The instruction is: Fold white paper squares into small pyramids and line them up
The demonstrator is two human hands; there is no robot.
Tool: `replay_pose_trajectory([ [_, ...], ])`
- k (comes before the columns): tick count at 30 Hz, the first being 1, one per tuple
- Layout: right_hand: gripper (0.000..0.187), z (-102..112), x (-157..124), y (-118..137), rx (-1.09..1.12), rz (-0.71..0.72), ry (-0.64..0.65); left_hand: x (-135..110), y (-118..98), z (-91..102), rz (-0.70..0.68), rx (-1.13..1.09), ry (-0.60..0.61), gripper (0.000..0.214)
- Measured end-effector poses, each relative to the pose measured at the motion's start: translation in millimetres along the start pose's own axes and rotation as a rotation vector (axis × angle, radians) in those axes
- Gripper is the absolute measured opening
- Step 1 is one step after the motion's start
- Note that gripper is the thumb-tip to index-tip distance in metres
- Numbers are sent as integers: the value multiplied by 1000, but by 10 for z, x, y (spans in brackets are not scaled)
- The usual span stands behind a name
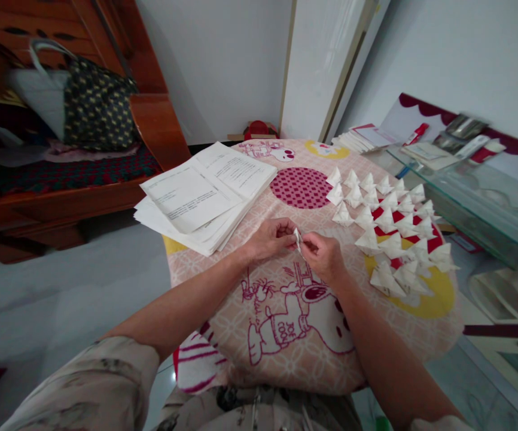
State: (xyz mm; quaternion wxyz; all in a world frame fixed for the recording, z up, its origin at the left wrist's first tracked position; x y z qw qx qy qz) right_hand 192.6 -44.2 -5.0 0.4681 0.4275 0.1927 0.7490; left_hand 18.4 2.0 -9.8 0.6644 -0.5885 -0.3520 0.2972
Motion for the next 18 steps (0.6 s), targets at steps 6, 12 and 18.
replay_pose_trajectory([
  [6, 14, -39, 3, 16, -103, 17, -109, -48, -131, -96, -95, 519, -128, 26],
  [12, 15, -90, 3, 23, -192, 1, -213, -50, -180, -175, -71, 751, -254, 18],
  [18, 15, -133, 18, 66, -212, 46, -245, -5, -192, -180, 11, 661, -246, 29],
])
Point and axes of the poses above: each hand's wrist, its own x-axis towards the middle knuckle, its own z-axis out of the back of the hand, y = z × x, the point moved 1 cm from there along x, towards the middle knuckle, and after that the axes turned 6 degrees about x, right-handed, at the moved point
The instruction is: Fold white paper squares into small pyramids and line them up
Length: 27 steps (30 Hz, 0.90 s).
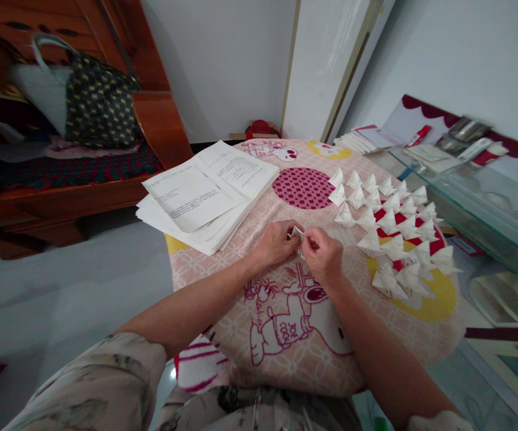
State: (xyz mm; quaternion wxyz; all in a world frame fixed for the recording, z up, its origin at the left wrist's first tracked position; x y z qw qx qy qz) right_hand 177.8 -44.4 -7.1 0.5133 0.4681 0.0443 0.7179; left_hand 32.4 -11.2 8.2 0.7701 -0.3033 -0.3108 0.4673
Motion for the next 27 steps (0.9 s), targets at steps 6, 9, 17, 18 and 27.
replay_pose_trajectory([
  [6, 17, -24, -12, 3, 28, -20, 23, -11, 31, -13, -74, 13, -66, 32],
  [9, 23, 2, -12, 15, 38, -33, 11, -30, 26, -15, -105, 28, -94, 30],
  [17, 24, 20, -8, 28, 96, -54, 15, -53, -16, -7, -135, 15, -167, 25],
  [18, 23, 8, -9, 22, 84, -61, 23, -59, -23, -6, -137, 20, -174, 23],
  [27, 26, 34, -33, 63, 88, -14, -43, -115, -87, -28, -221, -29, -164, 32],
])
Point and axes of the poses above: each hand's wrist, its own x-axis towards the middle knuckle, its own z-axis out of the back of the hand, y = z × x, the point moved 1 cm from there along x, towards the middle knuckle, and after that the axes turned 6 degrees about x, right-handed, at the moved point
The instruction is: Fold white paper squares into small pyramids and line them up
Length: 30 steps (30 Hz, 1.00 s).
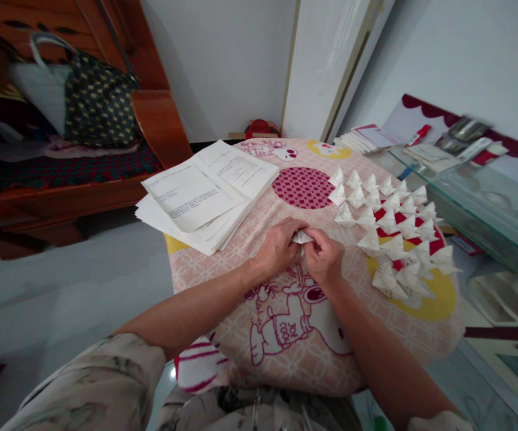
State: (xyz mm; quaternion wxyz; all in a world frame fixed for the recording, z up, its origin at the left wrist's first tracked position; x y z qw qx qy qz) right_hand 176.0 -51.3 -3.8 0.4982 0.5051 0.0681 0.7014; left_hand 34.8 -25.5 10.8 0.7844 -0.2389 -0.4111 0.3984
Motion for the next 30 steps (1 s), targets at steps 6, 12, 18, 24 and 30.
replay_pose_trajectory([
  [6, 28, 81, -10, -44, 171, -127, -57, -1, 27, 27, 182, -250, 85, 48],
  [12, 27, 111, -15, -80, 231, -147, -58, 60, 169, -2, 380, -811, 181, 36],
  [18, 29, 92, -12, 6, 274, -34, 34, 66, 217, -20, 539, -988, 233, 41],
  [24, 33, 83, -7, 8, 268, -2, 37, 60, 208, -4, 608, -985, 199, 41],
  [30, 31, 74, -1, 8, 294, -43, 40, 86, 195, 15, 614, -903, 163, 44],
])
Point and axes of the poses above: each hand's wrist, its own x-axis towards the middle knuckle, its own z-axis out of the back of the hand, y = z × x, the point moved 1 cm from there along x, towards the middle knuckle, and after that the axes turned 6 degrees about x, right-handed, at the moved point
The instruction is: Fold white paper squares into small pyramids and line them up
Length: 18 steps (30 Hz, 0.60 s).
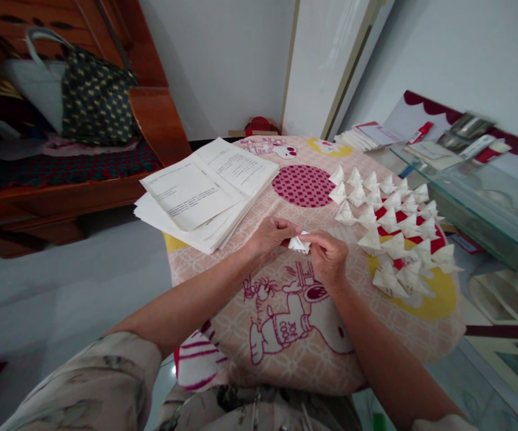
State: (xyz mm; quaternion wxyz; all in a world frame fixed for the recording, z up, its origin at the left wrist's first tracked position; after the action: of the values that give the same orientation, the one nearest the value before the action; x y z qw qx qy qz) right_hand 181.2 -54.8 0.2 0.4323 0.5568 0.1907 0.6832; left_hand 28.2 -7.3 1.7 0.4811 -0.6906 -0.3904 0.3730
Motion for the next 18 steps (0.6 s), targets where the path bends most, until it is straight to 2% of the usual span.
replay_pose_trajectory([
  [3, 22, -20, 3, -26, 103, -163, -29, -4, -23, 0, 14, 4, -5, 43],
  [6, 29, -46, 8, -63, 282, -434, -40, -1, -26, 28, 9, 31, -22, 39],
  [10, 26, -53, 23, -54, 434, -699, 62, 24, 2, 101, -28, 133, -48, 29],
  [13, 26, -29, 30, -30, 509, -790, 139, 46, 18, 141, -63, 226, -42, 22],
  [18, 34, -7, 22, -54, 676, -829, 177, 28, -25, 125, -149, 396, -50, 19],
])
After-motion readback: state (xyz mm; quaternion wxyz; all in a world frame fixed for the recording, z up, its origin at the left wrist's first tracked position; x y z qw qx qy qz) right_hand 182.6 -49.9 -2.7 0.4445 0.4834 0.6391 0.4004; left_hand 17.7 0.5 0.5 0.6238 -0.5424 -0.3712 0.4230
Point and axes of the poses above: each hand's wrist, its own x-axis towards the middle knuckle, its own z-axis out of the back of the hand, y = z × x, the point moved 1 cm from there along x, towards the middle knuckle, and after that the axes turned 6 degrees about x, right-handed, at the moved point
